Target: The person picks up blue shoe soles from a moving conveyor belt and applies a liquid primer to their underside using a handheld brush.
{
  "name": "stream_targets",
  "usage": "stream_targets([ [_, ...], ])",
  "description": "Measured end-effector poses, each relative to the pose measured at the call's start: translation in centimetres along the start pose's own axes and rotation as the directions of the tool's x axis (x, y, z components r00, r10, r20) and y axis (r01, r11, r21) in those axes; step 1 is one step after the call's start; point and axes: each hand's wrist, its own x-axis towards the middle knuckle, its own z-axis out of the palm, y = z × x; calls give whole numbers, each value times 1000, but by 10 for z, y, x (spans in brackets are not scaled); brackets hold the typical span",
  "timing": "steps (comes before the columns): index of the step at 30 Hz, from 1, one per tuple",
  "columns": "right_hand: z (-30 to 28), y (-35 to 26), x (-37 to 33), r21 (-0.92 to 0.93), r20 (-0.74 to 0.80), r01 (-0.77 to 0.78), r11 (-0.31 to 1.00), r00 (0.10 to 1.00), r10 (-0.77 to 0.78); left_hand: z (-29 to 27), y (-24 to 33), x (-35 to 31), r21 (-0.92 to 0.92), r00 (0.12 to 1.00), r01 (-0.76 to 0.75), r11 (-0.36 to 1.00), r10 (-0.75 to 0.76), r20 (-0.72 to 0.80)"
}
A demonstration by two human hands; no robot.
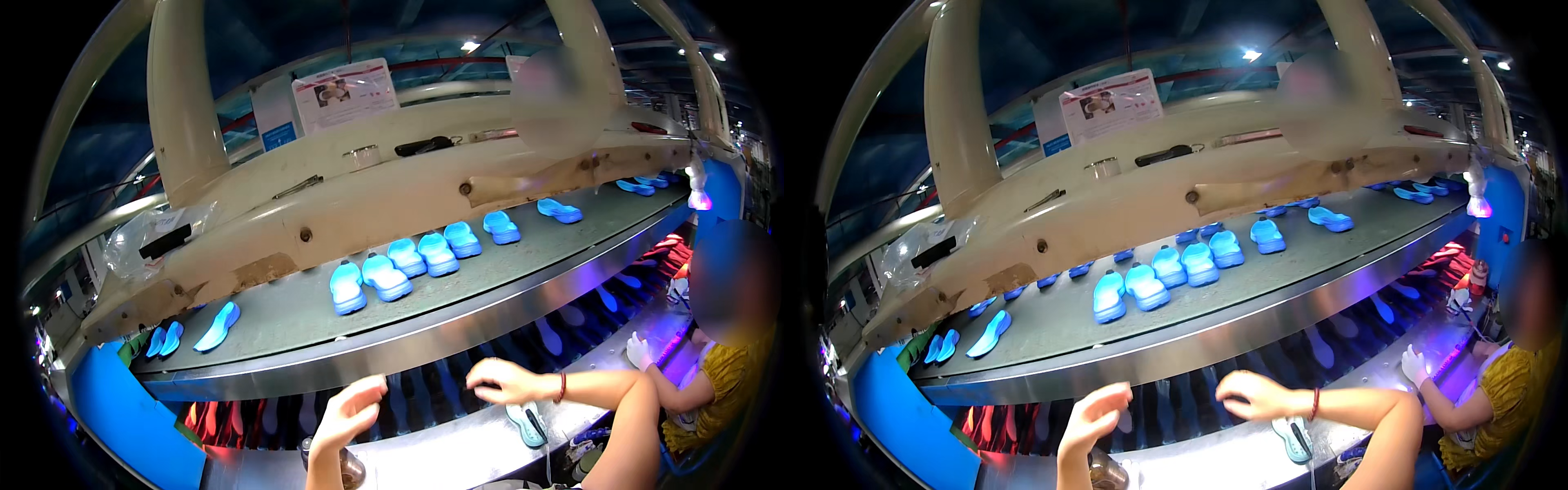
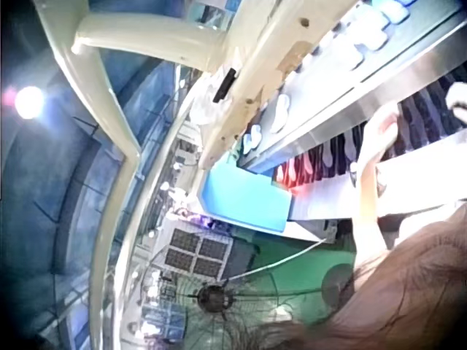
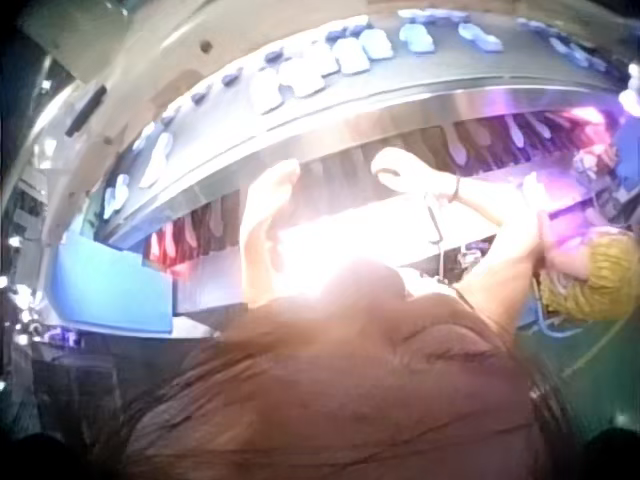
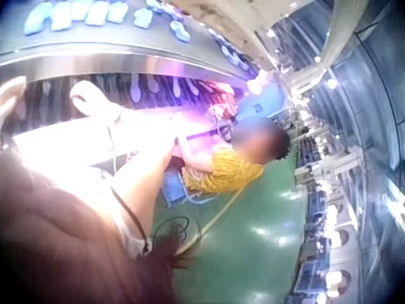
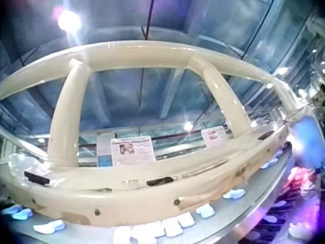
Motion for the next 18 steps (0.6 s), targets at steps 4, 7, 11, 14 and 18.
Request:
stream_targets([
  [4, -47, 28, 79, -284, -254, 98, 954, 952, -173, -29, -16, 87, 842, 868, -147, 519, 476, -142],
  [7, -70, 78, 136, -452, -231, 79, 889, 952, -203, -45, -19, 156, 986, 785, 73, 148, 602, -148],
  [11, -64, 141, 202, -640, -106, -199, 742, 980, 171, -42, -6, 221, 828, 814, 521, 209, 170, -555],
  [14, -51, 151, 239, -654, -31, -419, 629, 846, 532, -31, -15, 236, 815, 813, 570, 108, 71, -578],
  [18, -28, 190, 231, -679, -181, -511, 528, 813, 554, -33, -40, 241, 829, 814, 548, 110, 155, -559],
])
